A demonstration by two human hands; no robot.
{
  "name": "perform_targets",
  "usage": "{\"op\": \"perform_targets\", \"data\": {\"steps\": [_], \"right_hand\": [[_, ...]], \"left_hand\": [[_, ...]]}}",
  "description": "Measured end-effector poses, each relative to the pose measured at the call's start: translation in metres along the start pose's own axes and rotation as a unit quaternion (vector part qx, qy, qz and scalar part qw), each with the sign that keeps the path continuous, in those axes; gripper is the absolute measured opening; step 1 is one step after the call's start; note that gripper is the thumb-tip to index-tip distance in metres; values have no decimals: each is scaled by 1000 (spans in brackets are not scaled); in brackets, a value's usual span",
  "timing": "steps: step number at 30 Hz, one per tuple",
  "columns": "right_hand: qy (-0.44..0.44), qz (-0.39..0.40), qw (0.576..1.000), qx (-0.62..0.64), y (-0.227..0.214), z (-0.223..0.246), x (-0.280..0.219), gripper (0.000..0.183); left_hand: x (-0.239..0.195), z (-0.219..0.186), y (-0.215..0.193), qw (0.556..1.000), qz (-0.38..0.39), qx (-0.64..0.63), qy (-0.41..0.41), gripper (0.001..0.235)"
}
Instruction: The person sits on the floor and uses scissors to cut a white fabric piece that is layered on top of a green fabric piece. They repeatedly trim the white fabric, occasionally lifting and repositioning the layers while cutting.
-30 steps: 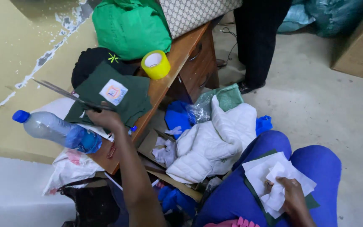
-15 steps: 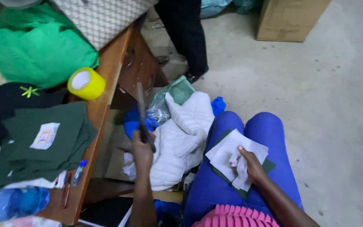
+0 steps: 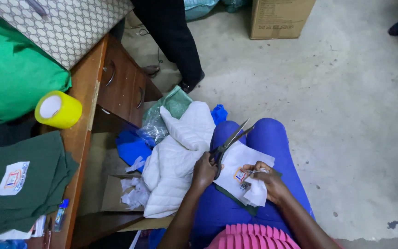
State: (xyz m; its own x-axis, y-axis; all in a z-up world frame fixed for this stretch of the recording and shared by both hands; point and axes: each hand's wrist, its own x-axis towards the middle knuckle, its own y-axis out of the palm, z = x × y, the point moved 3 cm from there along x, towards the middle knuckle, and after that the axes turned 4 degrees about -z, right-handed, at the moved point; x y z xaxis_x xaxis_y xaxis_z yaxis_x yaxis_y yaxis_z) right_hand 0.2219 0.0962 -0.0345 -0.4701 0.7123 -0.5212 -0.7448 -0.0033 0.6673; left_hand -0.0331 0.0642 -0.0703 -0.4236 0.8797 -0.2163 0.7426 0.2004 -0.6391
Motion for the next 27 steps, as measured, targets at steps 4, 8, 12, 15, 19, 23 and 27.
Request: {"op": "perform_targets", "data": {"steps": [4,8,12,15,19,23,27], "right_hand": [[-9,10,1000,4,-4,0,2,34],[-17,75,997,-25,-5,-2,7,30],[-34,52,989,-135,-5,-4,3,38],[-59,64,986,-141,-14,-8,3,32],[-17,9,994,-111,-26,-6,3,35],[-12,14,997,-73,-42,-3,1,63],[-65,-16,996,-62,-55,5,2,43]], "left_hand": [[-4,-9,-8,999,11,-23,-21,44],[-3,-28,-13,992,5,-114,-50,46],[12,-27,-3,998,-8,-49,29,52],[22,-31,1,991,-70,-25,108,46],[32,-35,8,997,9,-55,50,51],[31,-40,9,998,54,22,33,37],[27,-45,10,996,59,-64,12,24]]}}
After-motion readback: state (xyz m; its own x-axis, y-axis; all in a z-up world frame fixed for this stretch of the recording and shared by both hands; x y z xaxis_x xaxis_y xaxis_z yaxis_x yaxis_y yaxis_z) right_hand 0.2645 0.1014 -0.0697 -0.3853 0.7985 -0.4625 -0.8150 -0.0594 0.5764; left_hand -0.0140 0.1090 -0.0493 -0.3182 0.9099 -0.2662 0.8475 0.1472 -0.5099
